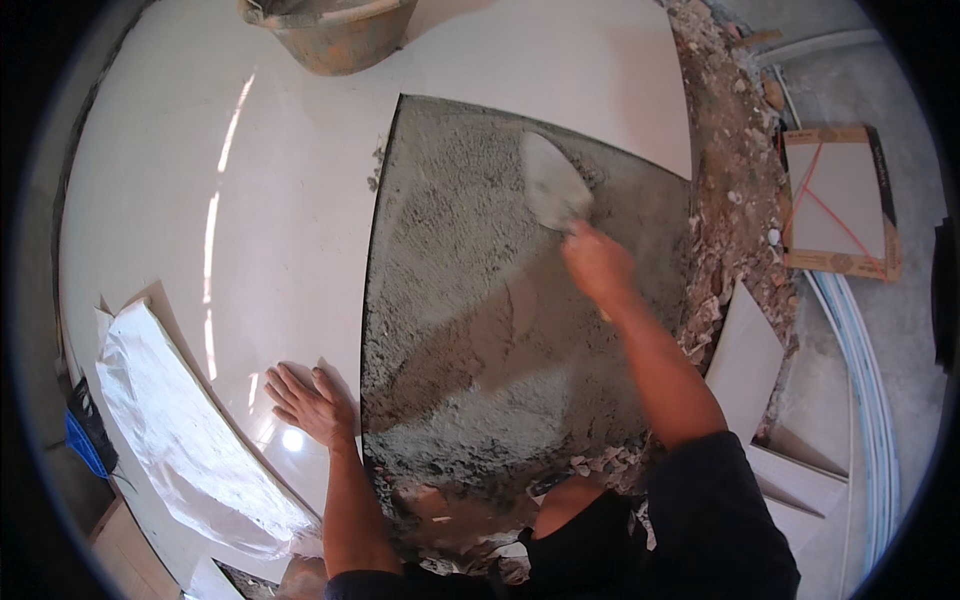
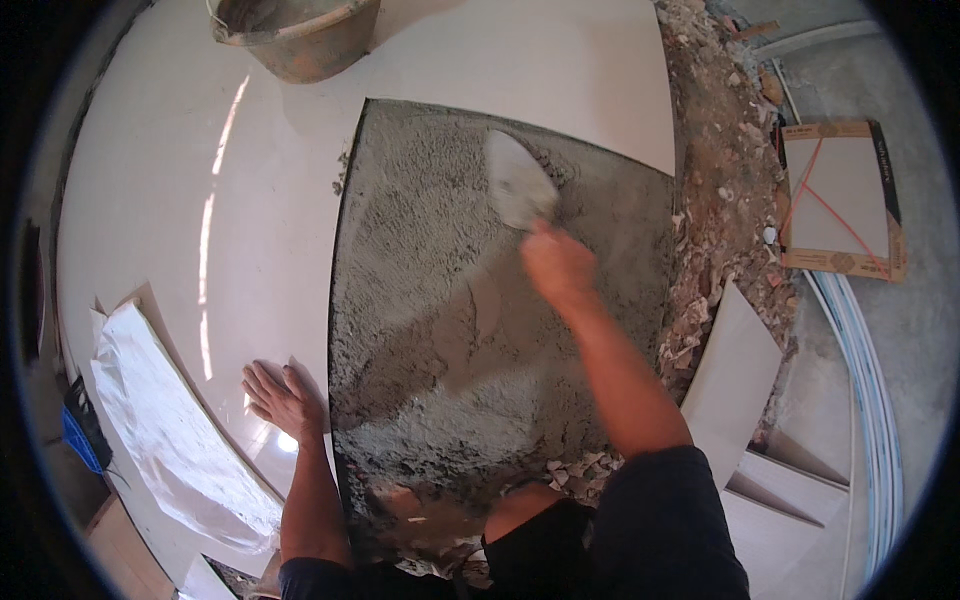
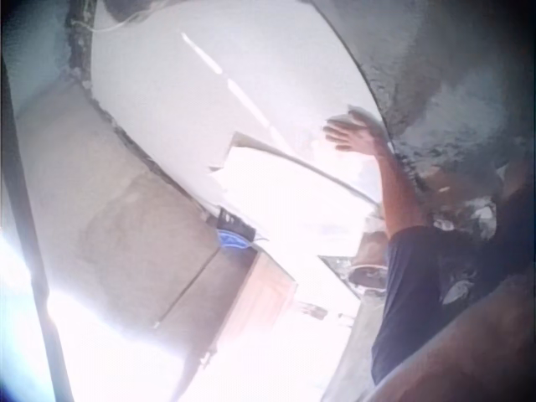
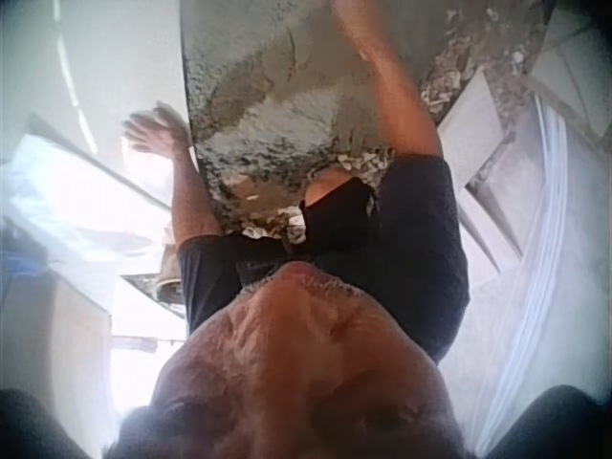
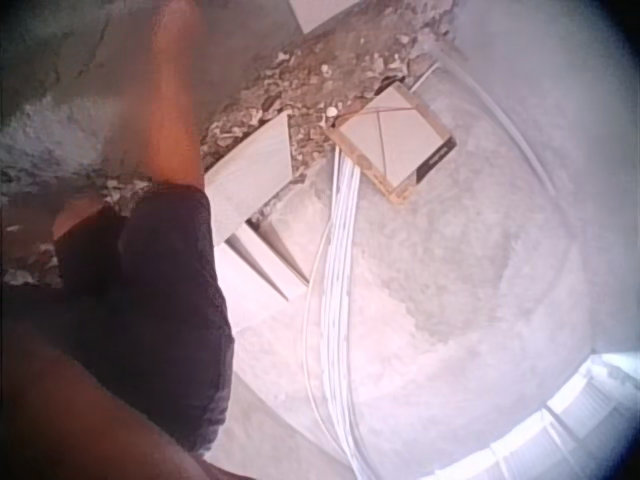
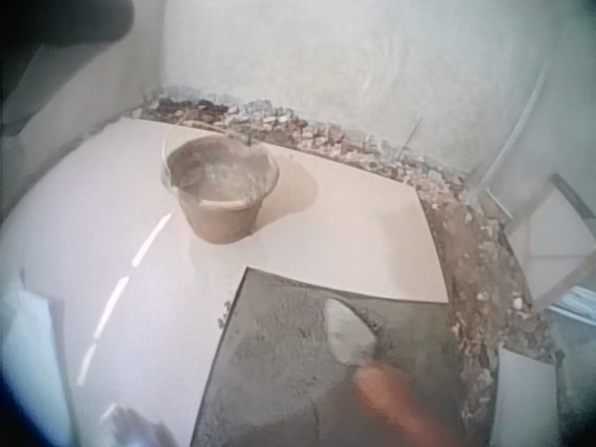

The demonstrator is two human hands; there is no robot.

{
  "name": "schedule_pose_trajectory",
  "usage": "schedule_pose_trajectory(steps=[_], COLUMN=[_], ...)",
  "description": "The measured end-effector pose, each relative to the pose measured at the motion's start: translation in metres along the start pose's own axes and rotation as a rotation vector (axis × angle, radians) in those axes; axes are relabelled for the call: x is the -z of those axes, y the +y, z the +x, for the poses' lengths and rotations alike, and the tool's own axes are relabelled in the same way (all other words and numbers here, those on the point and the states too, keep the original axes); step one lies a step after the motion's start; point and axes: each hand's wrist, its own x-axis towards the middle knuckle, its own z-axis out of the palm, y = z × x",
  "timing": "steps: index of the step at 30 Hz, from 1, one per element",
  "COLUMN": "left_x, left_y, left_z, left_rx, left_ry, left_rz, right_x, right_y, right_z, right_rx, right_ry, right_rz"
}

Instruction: The person spreads cement on the floor with a trowel, places a white tile, and taps it with a rubber mallet to set it. The person repeats this process for additional tiles, adjusting positions and smoothing the cement between placements.

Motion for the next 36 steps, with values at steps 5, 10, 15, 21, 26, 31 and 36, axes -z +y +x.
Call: schedule_pose_trajectory(steps=[5, 10, 15, 21, 26, 31, 36], left_x=[0.002, -0.004, -0.012, -0.013, -0.014, -0.016, -0.013], left_y=[0.0, -0.002, -0.008, -0.01, -0.011, -0.012, -0.007], left_z=[-0.001, 0.001, 0.001, 0.001, 0.002, 0.001, 0.001], left_rx=[0.018, -0.007, -0.031, 0.0, 0.007, 0.002, 0.02], left_ry=[-0.014, -0.018, 0.04, -0.001, -0.009, 0.005, 0.0], left_rz=[-0.002, 0.053, 0.021, 0.019, 0.028, -0.003, 0.004], right_x=[0.014, -0.004, 0.005, 0.011, 0.002, 0.019, 0.035], right_y=[0.023, 0.0, 0.107, 0.178, 0.196, 0.243, 0.22], right_z=[-0.023, 0.009, -0.008, -0.03, -0.019, -0.034, -0.037], right_rx=[0.058, 0.149, -0.215, -0.278, -0.213, -0.417, -0.646], right_ry=[0.104, 0.044, 0.036, 0.13, 0.083, 0.058, 0.061], right_rz=[0.097, 0.018, -0.085, -0.048, -0.108, 0.198, 0.784])
